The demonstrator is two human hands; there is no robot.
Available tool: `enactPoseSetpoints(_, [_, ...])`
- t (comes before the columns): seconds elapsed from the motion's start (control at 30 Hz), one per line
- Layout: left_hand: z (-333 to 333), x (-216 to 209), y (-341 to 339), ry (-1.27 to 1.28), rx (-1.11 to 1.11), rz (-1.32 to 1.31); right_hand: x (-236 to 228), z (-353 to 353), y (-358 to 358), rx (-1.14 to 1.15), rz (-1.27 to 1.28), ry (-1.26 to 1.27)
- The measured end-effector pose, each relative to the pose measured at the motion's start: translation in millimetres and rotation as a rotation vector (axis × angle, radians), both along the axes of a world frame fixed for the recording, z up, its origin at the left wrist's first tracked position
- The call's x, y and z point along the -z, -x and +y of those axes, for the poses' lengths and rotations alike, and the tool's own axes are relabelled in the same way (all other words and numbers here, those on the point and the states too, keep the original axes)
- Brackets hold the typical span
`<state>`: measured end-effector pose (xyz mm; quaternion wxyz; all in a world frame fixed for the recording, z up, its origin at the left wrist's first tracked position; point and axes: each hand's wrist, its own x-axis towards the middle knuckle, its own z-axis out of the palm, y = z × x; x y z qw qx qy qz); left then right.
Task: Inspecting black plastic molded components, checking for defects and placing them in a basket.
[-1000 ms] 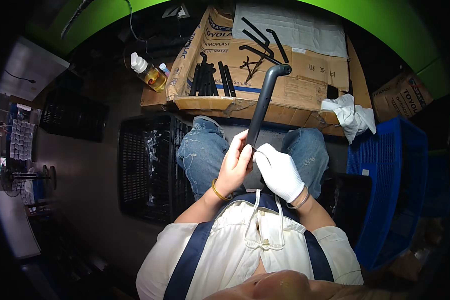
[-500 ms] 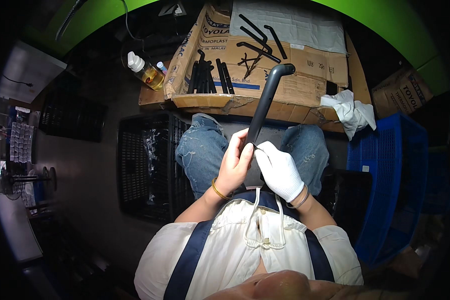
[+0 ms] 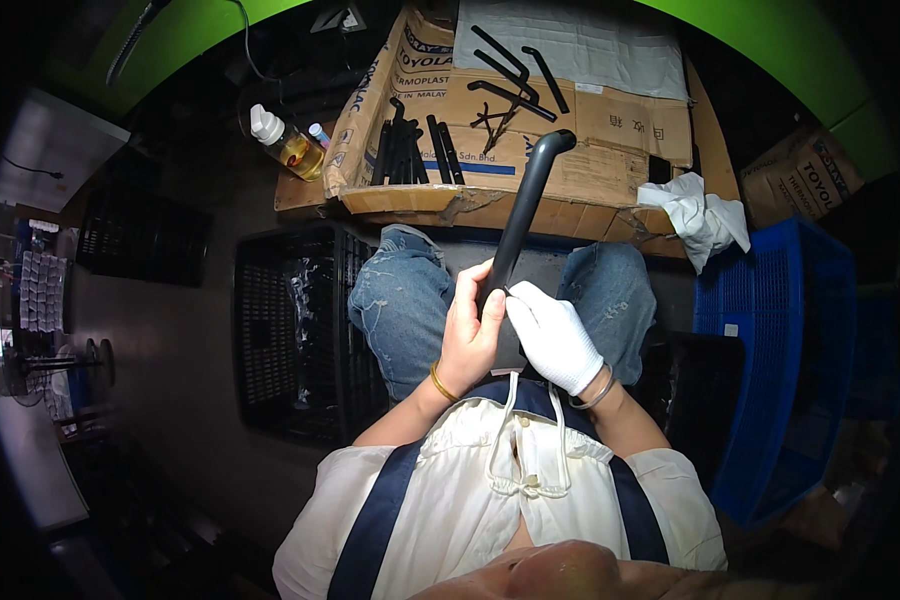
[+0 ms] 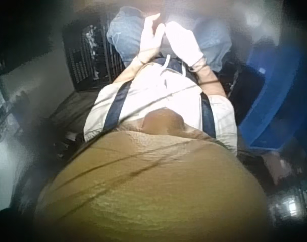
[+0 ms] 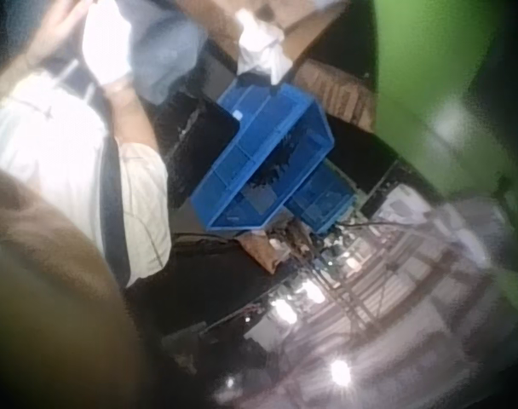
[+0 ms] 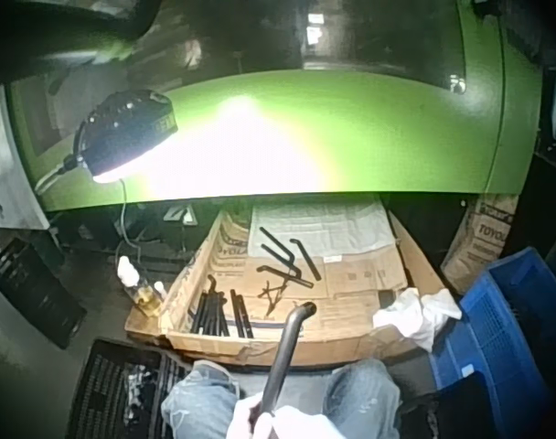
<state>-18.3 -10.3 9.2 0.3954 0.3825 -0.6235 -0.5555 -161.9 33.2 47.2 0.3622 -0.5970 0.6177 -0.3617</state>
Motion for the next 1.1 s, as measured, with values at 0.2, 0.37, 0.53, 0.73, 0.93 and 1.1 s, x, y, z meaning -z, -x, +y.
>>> enactPoseSetpoints(0.2, [3.3, -2.7, 3.1, -0.043, -0.045, 0.048, 3.3, 2.3, -6.5, -0.046, 0.203, 0.206])
enactPoseSetpoints(0.37, [5.1, -5.7, 1.4, -0.264, 0.020, 0.229, 2.4, 3.3, -0.9, -0.085, 0.127, 0.204])
enactPoseSetpoints(0.53, [2.0, -5.7, 3.9, -0.069, -0.013, 0.128, -1.2, 2.9, 6.9, -0.148, 0.199, 0.201])
enactPoseSetpoints(0.73, [5.0, -2.2, 1.6, -0.042, -0.020, 0.068, -2.5, 0.8, 5.4, -0.173, 0.196, 0.238])
enactPoseSetpoints(0.93, [6.3, -4.4, 2.4, -0.298, 0.014, 0.189, -2.9, 5.7, -9.3, -0.012, 0.282, 0.152])
enactPoseSetpoints(1.1, [0.3, -9.8, 3.4, -0.562, 0.056, 0.404, -5.0, 3.9, -10.9, 0.261, 0.091, 0.288])
